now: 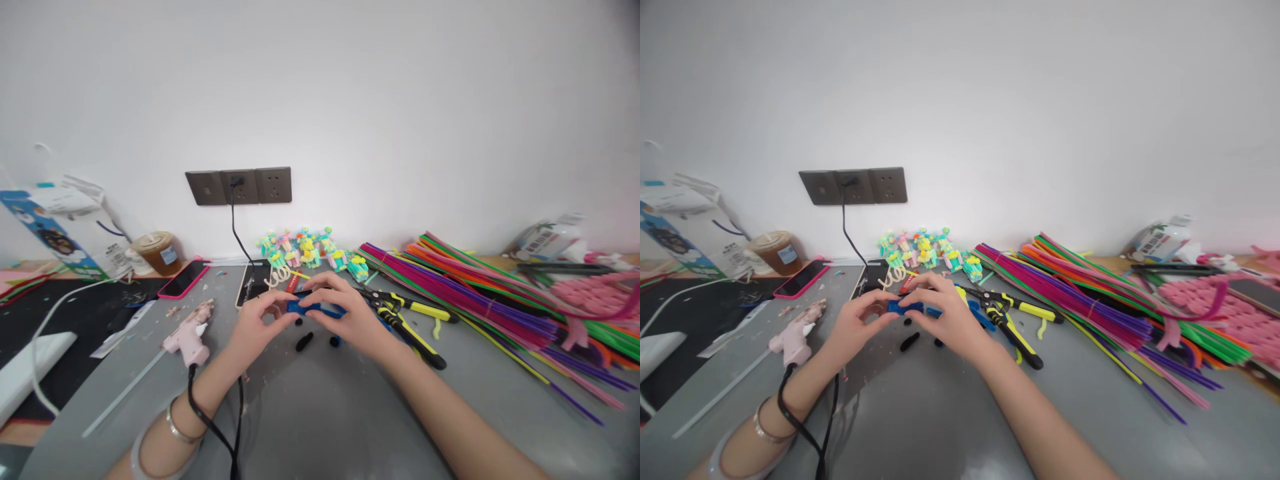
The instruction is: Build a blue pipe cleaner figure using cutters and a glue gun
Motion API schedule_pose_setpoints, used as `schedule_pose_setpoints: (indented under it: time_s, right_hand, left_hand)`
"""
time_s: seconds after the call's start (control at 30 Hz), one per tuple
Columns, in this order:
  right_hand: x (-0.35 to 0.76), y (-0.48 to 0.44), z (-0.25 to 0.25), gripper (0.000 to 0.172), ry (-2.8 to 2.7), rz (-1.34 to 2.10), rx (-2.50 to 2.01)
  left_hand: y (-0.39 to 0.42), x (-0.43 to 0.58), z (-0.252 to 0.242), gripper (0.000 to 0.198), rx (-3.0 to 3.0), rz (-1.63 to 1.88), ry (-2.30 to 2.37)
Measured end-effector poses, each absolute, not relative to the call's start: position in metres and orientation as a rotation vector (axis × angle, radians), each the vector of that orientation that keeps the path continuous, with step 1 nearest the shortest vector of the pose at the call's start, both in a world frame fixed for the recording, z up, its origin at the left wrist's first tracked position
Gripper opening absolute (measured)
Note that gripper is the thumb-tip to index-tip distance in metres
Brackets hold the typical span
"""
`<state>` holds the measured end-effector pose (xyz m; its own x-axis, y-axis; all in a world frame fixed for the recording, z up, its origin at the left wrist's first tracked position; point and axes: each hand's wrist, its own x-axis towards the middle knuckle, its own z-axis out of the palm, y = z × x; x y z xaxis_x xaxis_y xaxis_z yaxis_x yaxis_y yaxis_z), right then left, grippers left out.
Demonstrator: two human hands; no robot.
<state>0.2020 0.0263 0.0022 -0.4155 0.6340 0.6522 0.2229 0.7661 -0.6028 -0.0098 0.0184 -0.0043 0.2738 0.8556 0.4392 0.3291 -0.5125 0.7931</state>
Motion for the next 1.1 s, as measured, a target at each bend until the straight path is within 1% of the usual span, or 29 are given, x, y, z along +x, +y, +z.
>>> schedule_pose_setpoints:
  time_s: [0.17,0.33,0.5,0.6,0.7,0.83,0.97,1.1]
  right_hand:
    - [0.202,0.026,-0.001,0.009,-2.034,0.471,-0.723]
    - [0.204,0.026,0.003,0.012,-2.004,0.657,-0.712]
    - [0.209,0.031,0.007,0.023,-1.671,0.840,-0.719]
    - [0.216,0.037,0.009,0.029,-1.388,0.850,-0.701]
    - [0.223,0.044,0.010,0.031,-1.122,0.861,-0.652]
    - [0.231,0.050,0.012,0.034,-0.948,0.835,-0.622]
    - [0.235,0.050,0.013,0.039,-1.026,0.810,-0.668]
    - [0.234,0.044,0.013,0.046,-1.451,0.674,-0.883]
  left_hand:
    - [0.018,-0.010,-0.005,0.018,2.026,1.141,1.083]
    - [0.016,-0.009,-0.004,0.019,2.004,1.151,1.075]
    - [0.016,-0.008,-0.002,0.017,1.961,1.192,1.111]
    - [0.017,-0.008,-0.002,0.018,1.933,1.194,1.134]
    - [0.018,-0.009,-0.004,0.019,1.924,1.193,1.165]
    - [0.020,-0.010,-0.005,0.018,1.923,1.192,1.174]
    - [0.019,-0.010,-0.005,0.016,1.913,1.221,1.140]
    - [0.019,-0.009,-0.003,0.015,1.900,1.254,1.116]
